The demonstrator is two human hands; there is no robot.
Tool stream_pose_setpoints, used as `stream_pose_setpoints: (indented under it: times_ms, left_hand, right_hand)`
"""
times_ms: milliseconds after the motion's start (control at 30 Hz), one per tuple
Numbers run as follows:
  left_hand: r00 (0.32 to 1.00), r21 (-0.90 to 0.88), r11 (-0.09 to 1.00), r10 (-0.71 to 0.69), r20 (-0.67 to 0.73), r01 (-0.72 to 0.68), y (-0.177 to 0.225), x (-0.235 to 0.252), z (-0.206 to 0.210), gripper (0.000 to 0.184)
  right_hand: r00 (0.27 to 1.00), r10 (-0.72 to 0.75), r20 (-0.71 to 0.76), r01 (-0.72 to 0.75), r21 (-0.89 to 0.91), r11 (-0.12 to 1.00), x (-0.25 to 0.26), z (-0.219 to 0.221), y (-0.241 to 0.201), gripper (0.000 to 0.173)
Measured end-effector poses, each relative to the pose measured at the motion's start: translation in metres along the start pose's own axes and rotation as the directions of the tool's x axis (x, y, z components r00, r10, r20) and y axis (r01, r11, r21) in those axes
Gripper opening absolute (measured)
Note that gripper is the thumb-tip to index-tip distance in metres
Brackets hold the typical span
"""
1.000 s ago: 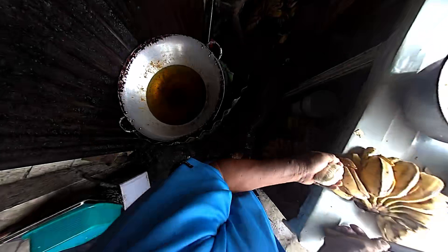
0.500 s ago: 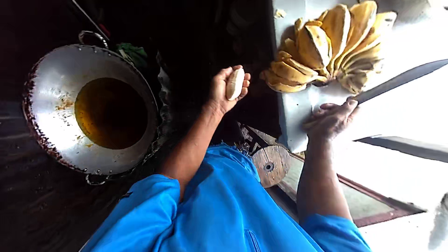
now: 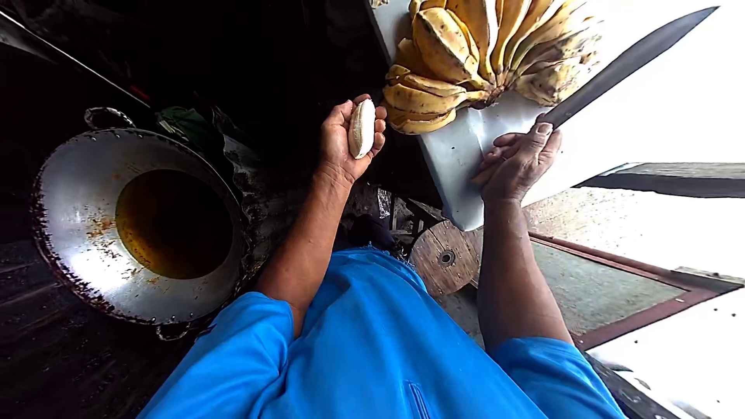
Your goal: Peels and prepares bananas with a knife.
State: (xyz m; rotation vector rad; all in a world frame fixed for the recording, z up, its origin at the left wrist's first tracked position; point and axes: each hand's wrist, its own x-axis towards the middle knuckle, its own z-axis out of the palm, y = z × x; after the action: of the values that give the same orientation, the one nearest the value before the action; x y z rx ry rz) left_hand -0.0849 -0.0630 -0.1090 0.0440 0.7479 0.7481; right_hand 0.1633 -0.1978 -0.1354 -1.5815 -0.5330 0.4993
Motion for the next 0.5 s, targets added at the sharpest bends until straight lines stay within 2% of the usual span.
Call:
stream_pose_setpoints:
  times_ms: [233, 367, 433, 500]
  left_hand:
    - [0.989, -0.011, 0.999, 0.032, 0.141, -0.031, -0.015, -0.003, 0.023, 0.049]
    - [0.978, 0.025, 0.994, 0.099, 0.183, -0.106, -0.026, -0.019, 0.043, 0.043]
    - [0.965, 0.066, 0.986, 0.135, 0.225, -0.153, -0.038, -0.022, 0.055, 0.042]
    - [0.951, 0.106, 0.976, 0.157, 0.265, -0.190, -0.053, -0.024, 0.064, 0.040]
  right_hand:
    - [1.000, -0.017, 0.014, 0.016, 0.033, 0.999, 0.000, -0.002, 0.002, 0.029]
    - [0.998, -0.023, 0.056, 0.019, 0.070, 0.997, 0.001, -0.002, 0.001, 0.027]
    - [0.993, 0.035, 0.112, -0.043, 0.071, 0.997, 0.003, -0.005, -0.002, 0.030]
    - [0.970, 0.135, 0.201, -0.149, 0.056, 0.987, -0.007, -0.017, -0.015, 0.042]
